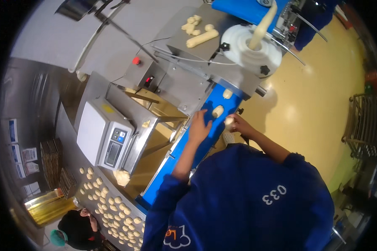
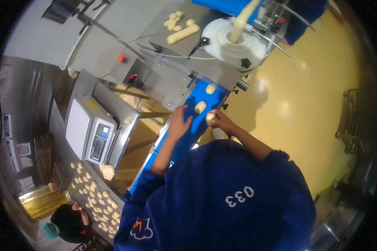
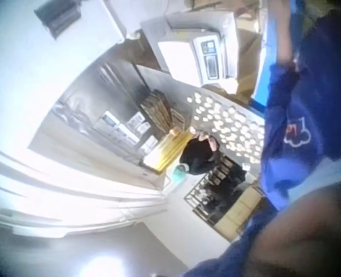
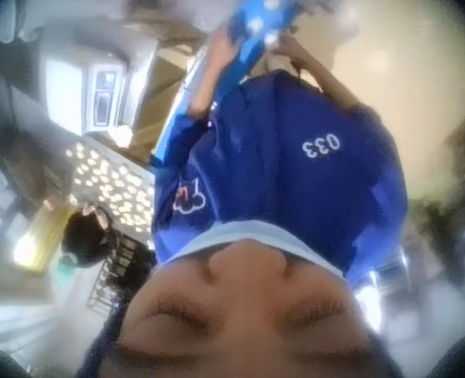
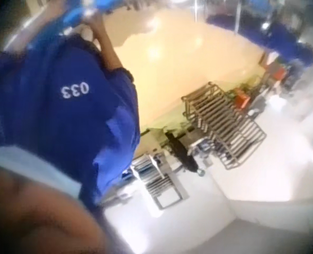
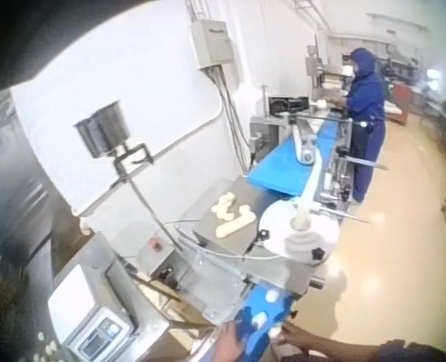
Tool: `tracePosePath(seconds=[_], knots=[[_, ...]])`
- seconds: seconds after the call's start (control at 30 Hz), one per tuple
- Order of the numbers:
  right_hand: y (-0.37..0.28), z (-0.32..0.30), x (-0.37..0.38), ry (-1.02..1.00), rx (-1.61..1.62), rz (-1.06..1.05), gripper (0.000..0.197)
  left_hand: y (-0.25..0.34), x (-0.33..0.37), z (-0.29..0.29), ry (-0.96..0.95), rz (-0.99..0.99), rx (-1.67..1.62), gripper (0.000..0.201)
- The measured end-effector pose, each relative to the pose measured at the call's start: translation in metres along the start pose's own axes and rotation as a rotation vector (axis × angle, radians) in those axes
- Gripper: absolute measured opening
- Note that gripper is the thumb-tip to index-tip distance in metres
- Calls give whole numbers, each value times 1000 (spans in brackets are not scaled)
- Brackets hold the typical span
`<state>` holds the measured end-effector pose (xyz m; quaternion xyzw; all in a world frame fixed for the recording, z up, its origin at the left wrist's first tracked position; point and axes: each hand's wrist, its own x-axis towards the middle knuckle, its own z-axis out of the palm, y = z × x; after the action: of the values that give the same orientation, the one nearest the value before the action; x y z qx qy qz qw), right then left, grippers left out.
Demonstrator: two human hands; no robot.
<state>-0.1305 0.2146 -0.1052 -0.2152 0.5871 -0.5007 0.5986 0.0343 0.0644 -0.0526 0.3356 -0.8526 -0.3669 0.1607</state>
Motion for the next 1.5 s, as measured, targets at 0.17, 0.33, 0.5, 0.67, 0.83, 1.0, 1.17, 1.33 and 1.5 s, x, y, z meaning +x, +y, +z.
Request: tracePosePath(seconds=[0.17, 0.33, 0.5, 0.67, 0.83, 1.0, 1.17, 1.33, 1.5], knots=[[-18, -75, -67, 19, 176, 95, 39, -5, 39, 81, -165, 56, 402, 44], [-3, -109, -116, 231, 423, 93, 38, -65, 47, 82, -103, -253, -363, 26], [16, -108, -125, 368, 642, 47, 37, -51, 77, 83, -104, -683, -1065, 35], [7, -101, -104, 254, 382, 73, 39, 9, 87, 103, -104, -79, 377, 60], [-11, -86, -64, 76, -204, 34, 31, -67, 65, 88, -256, -215, -9, 46], [2, -65, 0, 88, -725, -262, 32, -58, -11, 1, -371, -536, -660, 32], [-35, -23, 53, 166, -1538, -664, 24, -72, -172, -29, 47, -680, -802, 30], [-25, -2, 109, 279, -2173, -656, 21, -33, -263, -29, 404, -938, -964, 33], [-21, -13, 152, 87, -2412, -323, 28, -32, -305, -23, 614, -889, -1153, 41]])
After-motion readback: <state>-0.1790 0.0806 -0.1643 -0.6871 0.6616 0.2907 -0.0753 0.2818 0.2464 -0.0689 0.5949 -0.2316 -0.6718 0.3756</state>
